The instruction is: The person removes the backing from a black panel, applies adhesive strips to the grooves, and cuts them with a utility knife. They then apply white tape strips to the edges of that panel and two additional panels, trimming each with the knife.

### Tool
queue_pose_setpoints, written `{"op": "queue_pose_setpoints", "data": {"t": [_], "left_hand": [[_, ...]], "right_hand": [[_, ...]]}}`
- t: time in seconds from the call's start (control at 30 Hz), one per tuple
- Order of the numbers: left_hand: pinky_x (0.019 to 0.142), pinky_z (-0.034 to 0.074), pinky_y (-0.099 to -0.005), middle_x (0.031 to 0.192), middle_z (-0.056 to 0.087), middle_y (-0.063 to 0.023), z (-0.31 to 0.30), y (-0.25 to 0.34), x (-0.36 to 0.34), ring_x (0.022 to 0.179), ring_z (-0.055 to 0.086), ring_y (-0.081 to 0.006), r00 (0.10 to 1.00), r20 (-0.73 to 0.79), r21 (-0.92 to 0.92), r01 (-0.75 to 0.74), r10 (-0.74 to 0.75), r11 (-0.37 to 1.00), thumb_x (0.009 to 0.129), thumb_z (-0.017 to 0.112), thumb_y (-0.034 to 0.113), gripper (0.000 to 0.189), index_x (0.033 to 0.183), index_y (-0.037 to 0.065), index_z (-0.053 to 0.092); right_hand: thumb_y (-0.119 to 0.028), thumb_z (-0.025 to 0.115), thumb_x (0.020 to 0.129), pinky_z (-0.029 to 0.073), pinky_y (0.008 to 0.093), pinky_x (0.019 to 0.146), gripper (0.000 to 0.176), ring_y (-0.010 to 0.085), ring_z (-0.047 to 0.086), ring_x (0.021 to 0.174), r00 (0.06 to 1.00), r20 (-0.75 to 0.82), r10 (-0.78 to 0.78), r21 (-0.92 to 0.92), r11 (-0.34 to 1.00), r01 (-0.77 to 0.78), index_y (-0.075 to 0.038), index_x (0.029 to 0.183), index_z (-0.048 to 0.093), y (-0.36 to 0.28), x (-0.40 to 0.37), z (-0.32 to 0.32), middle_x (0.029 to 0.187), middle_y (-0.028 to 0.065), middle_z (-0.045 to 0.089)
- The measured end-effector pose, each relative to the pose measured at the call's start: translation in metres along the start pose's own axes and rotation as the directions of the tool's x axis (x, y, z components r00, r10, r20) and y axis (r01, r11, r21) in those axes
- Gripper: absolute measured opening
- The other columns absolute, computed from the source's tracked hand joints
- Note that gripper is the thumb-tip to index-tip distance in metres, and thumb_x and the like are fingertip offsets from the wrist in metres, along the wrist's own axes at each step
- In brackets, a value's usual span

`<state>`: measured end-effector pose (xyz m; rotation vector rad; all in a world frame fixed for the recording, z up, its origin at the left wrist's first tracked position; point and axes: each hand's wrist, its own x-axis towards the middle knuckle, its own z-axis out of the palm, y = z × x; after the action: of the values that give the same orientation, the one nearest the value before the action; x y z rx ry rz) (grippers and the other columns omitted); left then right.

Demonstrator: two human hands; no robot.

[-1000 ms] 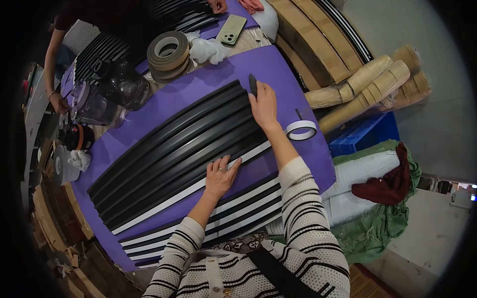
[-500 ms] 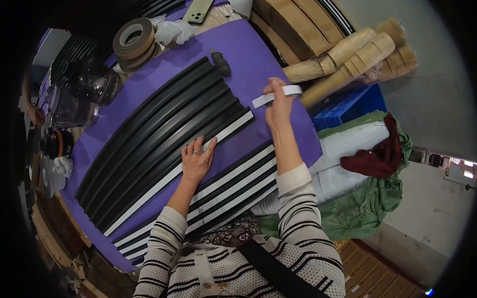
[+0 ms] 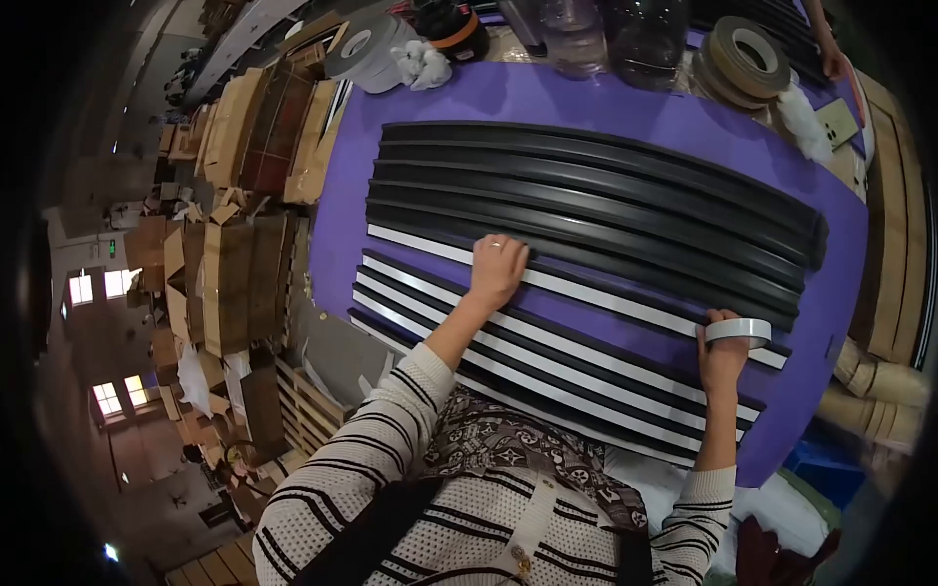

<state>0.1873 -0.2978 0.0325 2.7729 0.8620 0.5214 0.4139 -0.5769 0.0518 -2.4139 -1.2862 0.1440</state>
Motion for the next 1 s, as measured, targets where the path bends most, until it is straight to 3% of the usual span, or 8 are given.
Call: {"op": "queue_pose_setpoints", "data": {"t": [0.2, 0.33, 0.43, 0.47, 0.57, 0.8, 0.9, 1.0], "left_hand": [[0.068, 0.037, -0.0368, 0.076, 0.052, -0.0097, -0.020, -0.027, -0.032, 0.075, 0.047, -0.0269, 0.963, 0.266, -0.015, 0.048, -0.042, 0.999, 0.076, 0.053, 0.016, 0.011, 0.075, 0.004, 0.054], [0.074, 0.038, -0.0370, 0.090, 0.054, -0.0117, -0.032, 0.000, -0.023, 0.085, 0.050, -0.0296, 0.995, 0.060, -0.324, 0.097, -0.082, 0.941, 0.079, 0.050, 0.016, 0.018, 0.092, 0.004, 0.055], [0.073, 0.042, -0.0293, 0.098, 0.051, -0.0122, -0.040, 0.034, -0.018, 0.089, 0.050, -0.0209, 0.908, 0.333, -0.841, 0.408, -0.256, 0.355, 0.085, 0.048, 0.023, 0.031, 0.107, 0.001, 0.049], [0.073, 0.042, -0.0293, 0.098, 0.051, -0.0122, -0.041, 0.037, -0.015, 0.089, 0.050, -0.0209, 0.912, 0.330, -0.847, 0.401, -0.246, 0.350, 0.085, 0.048, 0.023, 0.031, 0.107, 0.001, 0.049], [0.066, 0.044, -0.0218, 0.086, 0.054, -0.0048, -0.060, 0.040, -0.006, 0.075, 0.052, -0.0091, 0.774, 0.566, -0.781, 0.394, -0.283, -0.484, 0.084, 0.051, 0.018, 0.024, 0.100, 0.000, 0.050], [0.058, 0.045, -0.0209, 0.072, 0.055, -0.0028, -0.077, -0.069, -0.024, 0.062, 0.054, -0.0090, 0.716, 0.600, -0.791, 0.598, -0.357, -0.131, 0.079, 0.055, 0.007, 0.021, 0.098, -0.001, 0.053], [0.056, 0.046, -0.0207, 0.069, 0.056, -0.0043, -0.099, -0.176, -0.029, 0.060, 0.055, -0.0106, 0.572, 0.454, -0.720, 0.687, -0.683, 0.097, 0.077, 0.054, 0.004, 0.020, 0.096, -0.003, 0.052], [0.053, 0.046, -0.0191, 0.069, 0.056, -0.0037, -0.113, -0.259, -0.041, 0.058, 0.054, -0.0105, 0.502, 0.472, -0.681, 0.729, -0.725, 0.062, 0.076, 0.055, 0.003, 0.012, 0.088, -0.001, 0.054]], "right_hand": [[-0.013, 0.065, 0.066, 0.042, 0.0352, 0.073, 0.036, 0.0296, 0.052, 0.081, 0.856, 0.478, 0.200, -0.194, 0.974, -0.119, -0.003, 0.098, 0.054, -0.016, -0.003, -0.006, 0.092, 0.0149, 0.054], [-0.010, 0.058, 0.074, 0.039, 0.0279, 0.083, 0.047, 0.0171, 0.051, 0.092, 0.908, 0.095, 0.407, 0.924, 0.303, -0.233, -0.004, 0.118, 0.041, -0.099, 0.038, -0.008, 0.102, 0.0099, 0.052], [-0.012, 0.058, 0.077, 0.041, 0.0277, 0.080, 0.054, 0.0167, 0.052, 0.091, 0.911, 0.152, 0.384, 0.968, -0.243, -0.059, -0.006, 0.124, 0.031, -0.181, 0.081, 0.014, 0.105, 0.0087, 0.050], [-0.013, 0.059, 0.077, 0.041, 0.0276, 0.080, 0.055, 0.0165, 0.051, 0.091, 0.922, 0.164, 0.352, 0.960, -0.271, -0.067, -0.007, 0.124, 0.031, -0.202, 0.088, 0.027, 0.105, 0.0083, 0.050], [-0.014, 0.059, 0.076, 0.041, 0.0276, 0.080, 0.059, 0.0161, 0.051, 0.092, 0.939, 0.202, 0.278, 0.943, -0.313, -0.110, -0.009, 0.126, 0.028, -0.231, 0.092, 0.046, 0.106, 0.0077, 0.049], [-0.027, 0.046, 0.083, 0.039, 0.0318, 0.086, 0.059, 0.0200, 0.047, 0.098, 0.938, 0.044, 0.344, 0.923, -0.373, 0.094, -0.016, 0.132, 0.014, -0.206, 0.094, 0.029, 0.113, 0.0115, 0.044], [-0.027, 0.046, 0.084, 0.034, 0.0344, 0.091, 0.058, 0.0220, 0.044, 0.104, 0.889, -0.029, 0.456, 0.915, -0.347, 0.208, -0.013, 0.131, 0.017, -0.130, 0.074, 0.015, 0.114, 0.0135, 0.042], [-0.025, 0.046, 0.084, 0.034, 0.0343, 0.091, 0.055, 0.0227, 0.046, 0.101, 0.816, -0.051, 0.576, 0.992, -0.063, 0.106, -0.011, 0.130, 0.020, -0.091, 0.058, 0.021, 0.114, 0.0150, 0.043]]}}
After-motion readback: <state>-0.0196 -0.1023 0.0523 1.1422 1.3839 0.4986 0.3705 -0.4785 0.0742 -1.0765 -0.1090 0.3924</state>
